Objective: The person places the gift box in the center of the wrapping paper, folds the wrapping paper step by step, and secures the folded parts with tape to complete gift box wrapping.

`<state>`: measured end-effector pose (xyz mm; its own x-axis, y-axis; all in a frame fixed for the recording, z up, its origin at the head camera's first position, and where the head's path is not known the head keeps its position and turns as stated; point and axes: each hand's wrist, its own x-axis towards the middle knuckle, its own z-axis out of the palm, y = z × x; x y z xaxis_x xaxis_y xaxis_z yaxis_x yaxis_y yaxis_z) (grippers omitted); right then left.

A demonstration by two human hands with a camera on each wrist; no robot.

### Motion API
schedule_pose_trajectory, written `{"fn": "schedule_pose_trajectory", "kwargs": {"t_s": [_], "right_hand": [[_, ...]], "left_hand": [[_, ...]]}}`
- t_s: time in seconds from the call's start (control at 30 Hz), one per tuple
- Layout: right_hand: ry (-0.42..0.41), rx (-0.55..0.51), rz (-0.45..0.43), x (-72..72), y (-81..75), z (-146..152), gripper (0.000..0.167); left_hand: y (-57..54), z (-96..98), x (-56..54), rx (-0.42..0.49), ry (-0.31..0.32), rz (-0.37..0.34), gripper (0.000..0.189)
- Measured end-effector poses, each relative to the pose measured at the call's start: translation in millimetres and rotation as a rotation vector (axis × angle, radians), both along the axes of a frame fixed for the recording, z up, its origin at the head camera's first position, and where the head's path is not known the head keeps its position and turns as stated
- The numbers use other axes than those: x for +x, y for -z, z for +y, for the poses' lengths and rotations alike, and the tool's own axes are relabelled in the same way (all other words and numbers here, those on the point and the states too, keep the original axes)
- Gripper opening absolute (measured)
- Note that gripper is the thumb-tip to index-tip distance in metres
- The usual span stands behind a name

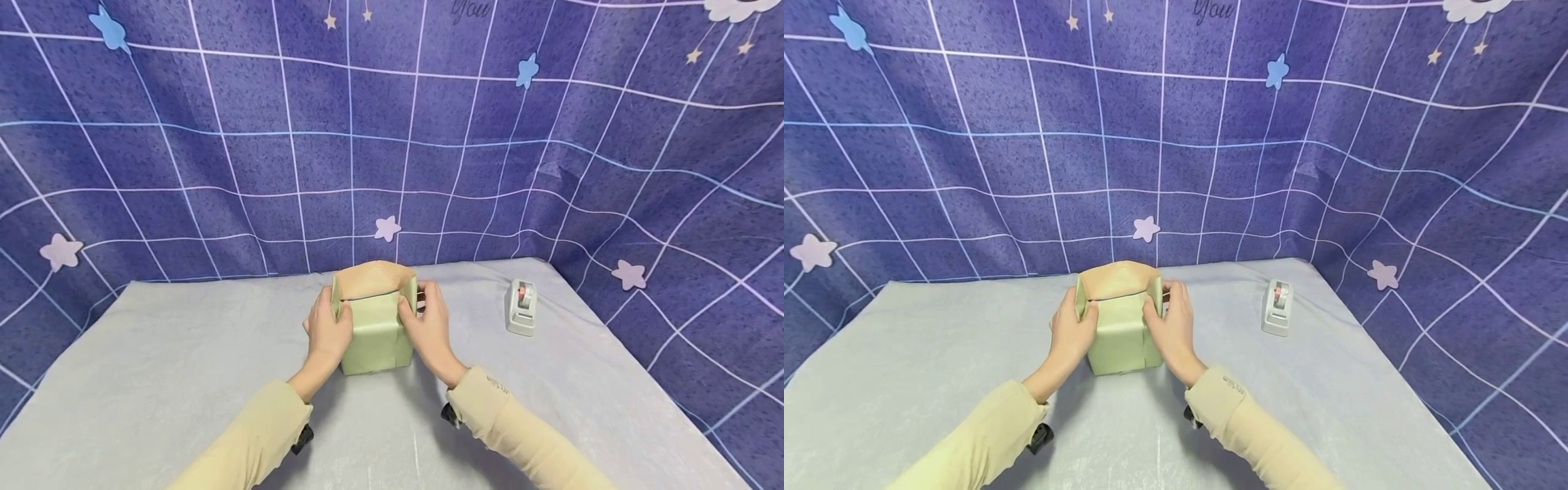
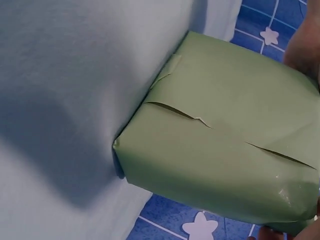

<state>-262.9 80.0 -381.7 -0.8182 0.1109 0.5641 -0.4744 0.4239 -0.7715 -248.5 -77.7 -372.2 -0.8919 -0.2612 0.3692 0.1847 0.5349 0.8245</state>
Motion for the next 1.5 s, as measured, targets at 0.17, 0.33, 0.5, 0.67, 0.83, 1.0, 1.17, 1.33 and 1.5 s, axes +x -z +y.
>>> {"fn": "schedule_pose_trajectory", "kwargs": {"t_s": [0.17,0.33,0.5,0.67,0.83,1.0,1.17,1.33,1.5], "right_hand": [[0.020,-0.014,0.081,0.7,-0.3,0.5,0.015],[0.059,-0.015,0.101,-1.7,-0.7,-1.0,0.009],[0.069,-0.014,0.083,-3.6,-1.1,-2.2,0.010],[0.037,-0.049,0.017,-4.1,-0.9,-1.7,0.023],[0.033,-0.026,-0.059,-4.0,-0.2,-4.1,0.037],[0.052,0.001,-0.098,-5.6,-0.1,-5.8,0.037],[0.053,0.012,-0.090,-5.5,-0.5,-5.0,0.030],[0.069,-0.033,-0.039,-4.4,-1.8,-2.4,0.020],[0.070,-0.099,0.046,-3.7,-7.3,-1.1,0.014]], "left_hand": [[1.0,-0.7,0.1,-0.022,0.004,0.020,0.024],[1.8,-1.1,2.4,-0.011,0.013,0.028,0.027],[3.3,-3.3,4.6,0.024,0.029,0.021,0.030],[4.1,-4.3,4.0,0.044,0.038,0.012,0.028],[3.3,-3.4,4.2,0.041,0.036,0.004,0.029],[2.8,-1.9,3.9,0.042,0.033,-0.003,0.031],[5.0,-1.5,1.5,0.027,0.021,-0.011,0.029],[5.0,-1.4,0.4,0.021,0.024,-0.015,0.030],[4.7,-1.2,0.7,0.007,0.021,-0.016,0.031]]}}
